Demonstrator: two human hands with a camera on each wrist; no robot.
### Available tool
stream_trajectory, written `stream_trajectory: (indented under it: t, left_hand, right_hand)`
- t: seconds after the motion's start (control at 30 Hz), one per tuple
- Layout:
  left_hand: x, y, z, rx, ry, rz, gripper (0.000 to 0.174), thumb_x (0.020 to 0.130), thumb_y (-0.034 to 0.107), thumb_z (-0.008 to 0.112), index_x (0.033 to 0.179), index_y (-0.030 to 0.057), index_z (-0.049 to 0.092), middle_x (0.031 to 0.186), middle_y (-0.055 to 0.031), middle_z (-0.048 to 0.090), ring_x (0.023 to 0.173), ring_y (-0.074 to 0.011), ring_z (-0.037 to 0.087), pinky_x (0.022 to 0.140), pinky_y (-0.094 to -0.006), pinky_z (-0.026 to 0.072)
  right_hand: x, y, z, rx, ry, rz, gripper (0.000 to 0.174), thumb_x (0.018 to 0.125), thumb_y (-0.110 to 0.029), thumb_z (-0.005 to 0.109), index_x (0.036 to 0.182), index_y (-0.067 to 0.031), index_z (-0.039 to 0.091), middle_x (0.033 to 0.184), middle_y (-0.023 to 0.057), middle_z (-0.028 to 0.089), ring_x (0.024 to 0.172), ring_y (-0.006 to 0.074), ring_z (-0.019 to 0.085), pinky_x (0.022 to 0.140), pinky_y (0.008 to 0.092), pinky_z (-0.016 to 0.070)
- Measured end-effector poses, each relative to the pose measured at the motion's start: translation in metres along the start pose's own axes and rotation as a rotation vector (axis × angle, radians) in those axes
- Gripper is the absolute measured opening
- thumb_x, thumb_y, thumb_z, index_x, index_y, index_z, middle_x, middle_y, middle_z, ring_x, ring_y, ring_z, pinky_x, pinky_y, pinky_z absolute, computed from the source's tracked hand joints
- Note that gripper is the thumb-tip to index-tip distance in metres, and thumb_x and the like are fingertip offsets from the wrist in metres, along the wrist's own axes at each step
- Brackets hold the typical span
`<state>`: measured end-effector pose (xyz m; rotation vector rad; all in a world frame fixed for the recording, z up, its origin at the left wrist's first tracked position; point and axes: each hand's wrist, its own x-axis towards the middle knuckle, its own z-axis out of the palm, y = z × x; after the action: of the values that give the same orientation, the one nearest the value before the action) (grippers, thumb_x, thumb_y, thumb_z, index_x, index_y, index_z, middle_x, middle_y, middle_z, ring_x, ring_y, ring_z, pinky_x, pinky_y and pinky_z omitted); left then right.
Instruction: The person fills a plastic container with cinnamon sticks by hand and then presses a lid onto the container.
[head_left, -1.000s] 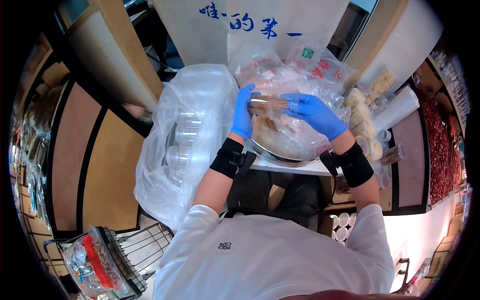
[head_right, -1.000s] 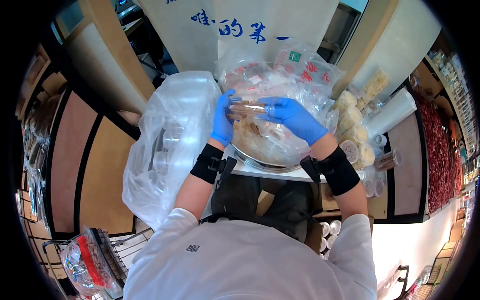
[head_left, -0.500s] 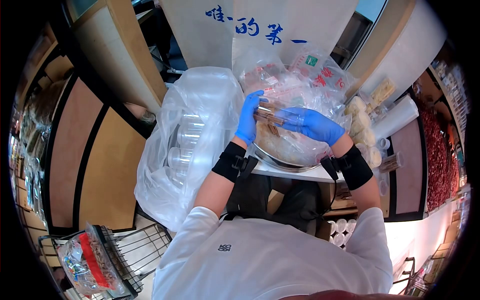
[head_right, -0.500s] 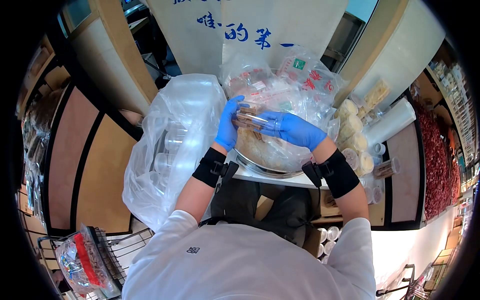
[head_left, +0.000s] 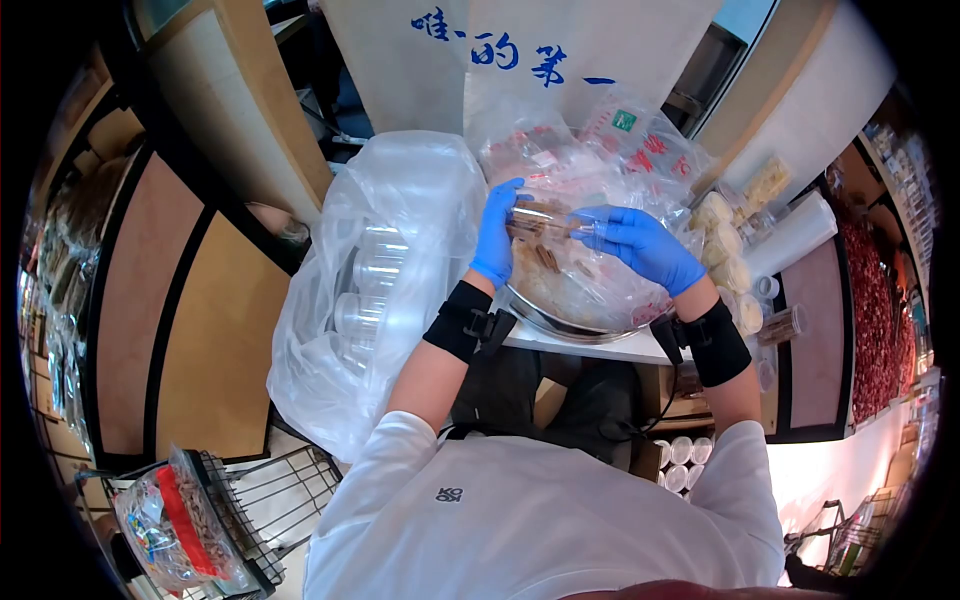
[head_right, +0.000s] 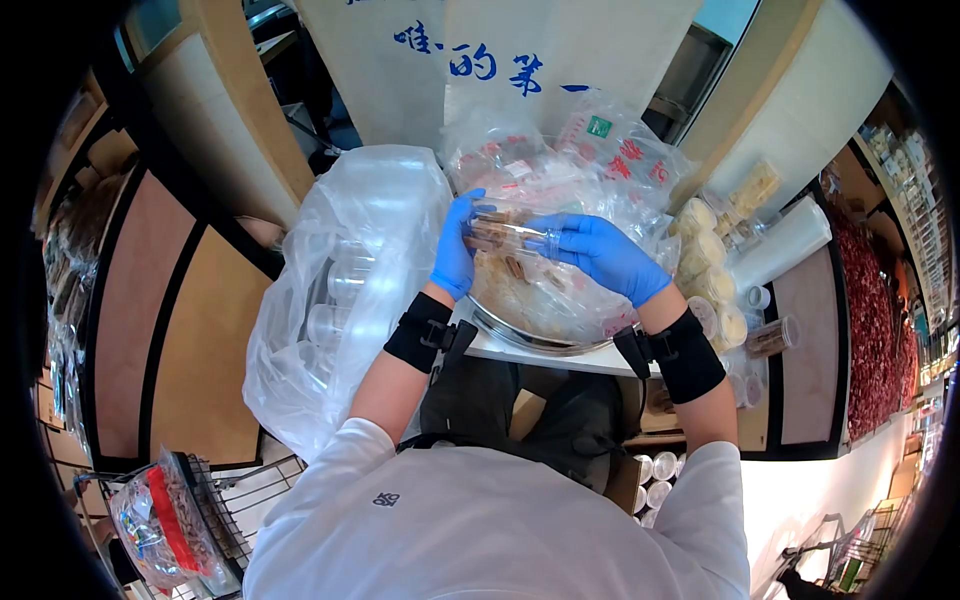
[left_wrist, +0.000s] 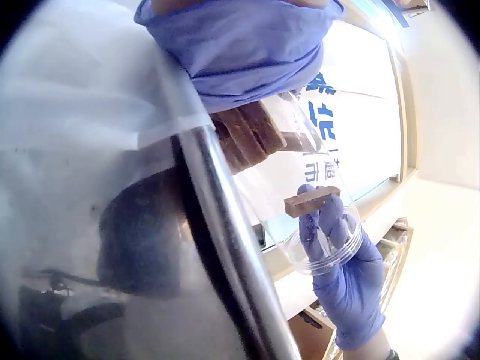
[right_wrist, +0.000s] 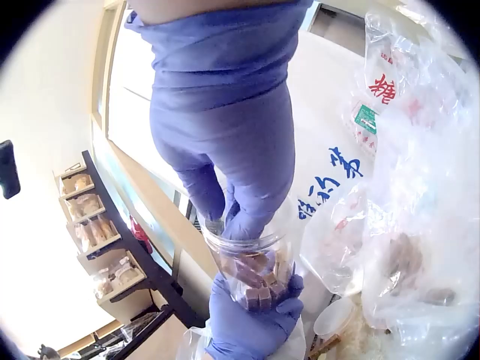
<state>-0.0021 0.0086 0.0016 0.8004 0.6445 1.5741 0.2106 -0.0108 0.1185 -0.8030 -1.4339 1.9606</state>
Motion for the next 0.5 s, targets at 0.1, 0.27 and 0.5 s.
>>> stream_trajectory:
  t: [0.1, 0.27, 0.5]
  left_hand:
    - [0.002, -0.001, -0.001, 0.001, 0.014, -0.009, 0.038, 0.091, 0.034, 0.046, 0.120, 0.0125, 0.054, 0.102, -0.0036, 0.058, 0.097, -0.0143, 0.053, 0.088, -0.0290, 0.0405]
    - [0.004, -0.002, -0.002, 0.030, 0.026, -0.012, 0.044, 0.087, 0.040, 0.048, 0.123, 0.0151, 0.053, 0.105, -0.0031, 0.059, 0.096, -0.0131, 0.055, 0.077, -0.0248, 0.0444]
    - [0.002, -0.002, -0.001, 0.097, 0.033, -0.012, 0.042, 0.088, 0.040, 0.049, 0.121, 0.0151, 0.054, 0.105, -0.0026, 0.059, 0.097, -0.0126, 0.053, 0.079, -0.0255, 0.0430]
  right_hand:
    - [-0.001, 0.002, 0.003, -0.059, 0.014, -0.068, 0.040, 0.088, -0.007, 0.058, 0.125, 0.0062, 0.049, 0.122, 0.0133, 0.055, 0.108, 0.0194, 0.056, 0.097, 0.0279, 0.0426]
    - [-0.003, 0.008, 0.000, -0.154, 0.039, -0.106, 0.042, 0.086, -0.007, 0.059, 0.126, 0.0042, 0.050, 0.119, 0.0111, 0.057, 0.107, 0.0171, 0.055, 0.097, 0.0270, 0.0406]
    - [-0.002, 0.044, -0.034, -0.526, 0.360, -0.241, 0.032, 0.079, -0.008, 0.070, 0.110, -0.0019, 0.062, 0.096, 0.0050, 0.063, 0.084, 0.0103, 0.060, 0.077, 0.0243, 0.0487]
